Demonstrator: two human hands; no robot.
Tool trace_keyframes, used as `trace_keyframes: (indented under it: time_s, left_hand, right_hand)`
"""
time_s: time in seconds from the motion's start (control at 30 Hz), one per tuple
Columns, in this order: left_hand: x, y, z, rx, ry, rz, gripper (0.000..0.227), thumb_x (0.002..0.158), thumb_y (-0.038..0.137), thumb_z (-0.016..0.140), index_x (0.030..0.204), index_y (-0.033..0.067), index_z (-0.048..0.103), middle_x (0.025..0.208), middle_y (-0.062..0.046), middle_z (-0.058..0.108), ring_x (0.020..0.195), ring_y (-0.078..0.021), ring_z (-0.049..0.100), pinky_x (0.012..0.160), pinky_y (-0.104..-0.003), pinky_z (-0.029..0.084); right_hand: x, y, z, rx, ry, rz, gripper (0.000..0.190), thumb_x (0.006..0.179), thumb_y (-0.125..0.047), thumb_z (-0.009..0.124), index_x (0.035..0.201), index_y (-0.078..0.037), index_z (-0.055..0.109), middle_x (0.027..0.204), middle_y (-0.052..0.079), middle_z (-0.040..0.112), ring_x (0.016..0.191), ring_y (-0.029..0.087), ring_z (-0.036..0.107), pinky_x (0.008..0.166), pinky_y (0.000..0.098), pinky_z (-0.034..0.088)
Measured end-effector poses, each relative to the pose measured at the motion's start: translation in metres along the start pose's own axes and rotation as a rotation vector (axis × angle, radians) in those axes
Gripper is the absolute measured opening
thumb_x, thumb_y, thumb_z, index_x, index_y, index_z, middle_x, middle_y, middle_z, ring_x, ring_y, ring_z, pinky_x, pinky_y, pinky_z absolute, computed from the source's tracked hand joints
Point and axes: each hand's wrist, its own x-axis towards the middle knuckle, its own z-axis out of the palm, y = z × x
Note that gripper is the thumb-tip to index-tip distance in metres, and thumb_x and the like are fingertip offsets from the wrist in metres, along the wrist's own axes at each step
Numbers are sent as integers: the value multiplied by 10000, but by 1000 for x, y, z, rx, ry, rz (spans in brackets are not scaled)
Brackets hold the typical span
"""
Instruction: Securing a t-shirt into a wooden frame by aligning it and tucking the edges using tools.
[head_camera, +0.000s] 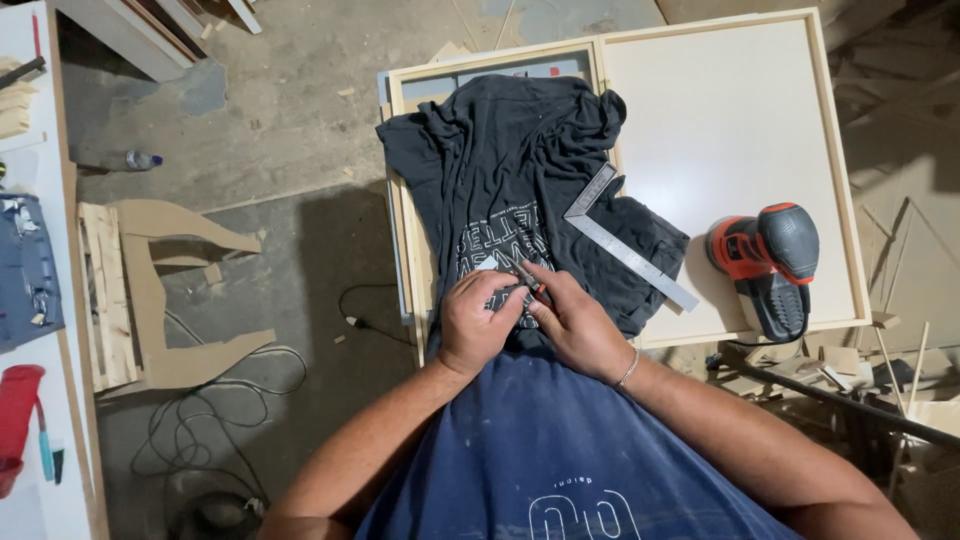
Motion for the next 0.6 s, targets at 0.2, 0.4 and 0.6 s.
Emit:
trace_keyframes:
  time_s: [0.2, 0.4, 0.6]
  left_hand:
    - [1, -1, 5, 72, -54, -246, 41, 832, 53, 777, 824, 72, 742, 731, -109, 721, 771, -355, 723, 687, -425, 573]
    - [-14, -66, 24, 233, -248, -799, 90, 823, 224, 700, 819, 150, 752, 741, -82, 746, 875, -351, 722, 744, -465, 543]
    - [-69, -157, 63, -378, 119, -1317, 212, 930, 274, 613, 1047, 98, 598, 924, -152, 782, 794, -251, 759, 575, -320, 564]
  right_hand:
    - [16, 24, 11, -54, -89, 187, 428, 990, -367, 596, 1403, -262, 551, 1187, 104, 642, 1068, 427, 668, 887, 550, 570]
    - [83, 133, 74, 41, -238, 361, 369, 986, -507, 582, 1150, -191, 679, 966, 189, 721, 962, 397, 707, 809, 511, 557]
    - [86, 162, 126, 452, -313, 504, 338, 964, -421, 655, 979, -94, 738, 732, 149, 724, 629, 246, 727, 493, 381, 594]
